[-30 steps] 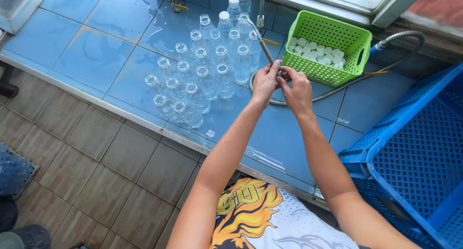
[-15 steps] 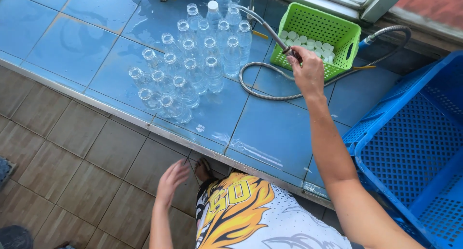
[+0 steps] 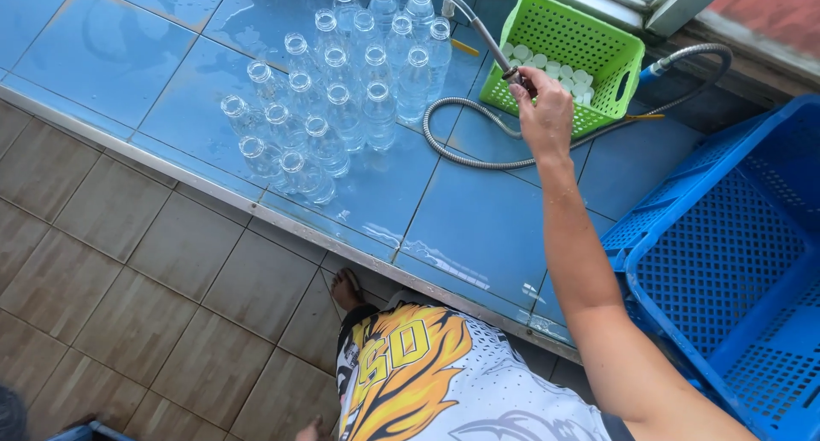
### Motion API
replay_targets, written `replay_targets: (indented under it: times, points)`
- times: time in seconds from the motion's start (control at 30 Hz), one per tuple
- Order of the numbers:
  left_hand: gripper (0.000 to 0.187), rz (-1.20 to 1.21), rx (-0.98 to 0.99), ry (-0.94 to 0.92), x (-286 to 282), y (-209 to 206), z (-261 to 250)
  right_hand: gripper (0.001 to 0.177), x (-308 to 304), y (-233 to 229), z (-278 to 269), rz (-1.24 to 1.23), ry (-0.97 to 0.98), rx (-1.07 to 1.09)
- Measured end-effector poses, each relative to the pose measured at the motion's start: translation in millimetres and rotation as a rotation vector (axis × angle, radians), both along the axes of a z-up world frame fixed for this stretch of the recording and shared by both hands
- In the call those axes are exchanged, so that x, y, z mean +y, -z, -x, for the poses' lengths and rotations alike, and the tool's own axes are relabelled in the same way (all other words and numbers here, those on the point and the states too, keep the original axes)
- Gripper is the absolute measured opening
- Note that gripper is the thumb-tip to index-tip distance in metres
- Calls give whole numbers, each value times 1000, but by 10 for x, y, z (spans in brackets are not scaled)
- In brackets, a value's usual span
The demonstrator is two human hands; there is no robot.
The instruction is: The person fills empty plastic bottles with water from a tap, places them on a tiled counter, and rinses bottle caps in a green basket using a hose. The person handles bottles one at a time and uses a hose to rinse the caps.
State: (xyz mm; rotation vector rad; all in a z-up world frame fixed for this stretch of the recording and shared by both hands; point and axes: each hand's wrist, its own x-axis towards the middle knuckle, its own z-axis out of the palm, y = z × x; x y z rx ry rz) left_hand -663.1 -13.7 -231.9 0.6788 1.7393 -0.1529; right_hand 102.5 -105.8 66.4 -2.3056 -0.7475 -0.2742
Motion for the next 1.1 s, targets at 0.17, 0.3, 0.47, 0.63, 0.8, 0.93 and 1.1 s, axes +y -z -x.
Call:
replay_targets:
  times: [0.17, 0.3, 0.47, 0.63, 0.8, 0.93, 1.1]
  points:
    - [40, -158, -67, 6, 785, 291, -575, 28, 47, -6, 29, -37, -2, -14]
    - [31, -324, -125, 53, 1167, 197, -665, 32, 44, 39, 53, -54, 1, 7]
    - [41, -293, -52, 95, 1149, 181, -531, 33, -1, 81, 96, -92, 11, 30]
    - [39, -141, 41, 26, 588, 440, -266, 34, -181, -9, 303, -95, 23, 44]
    - [56, 50, 88, 37, 137, 462, -192, 33, -436, 16, 513, -93, 23, 17]
    - [53, 88, 99, 30, 171, 429, -217, 34, -524, 30, 601, -101, 34, 31]
    - [47, -25, -14, 71, 574, 392, -334, 33, -547, 50, 623, -105, 32, 14]
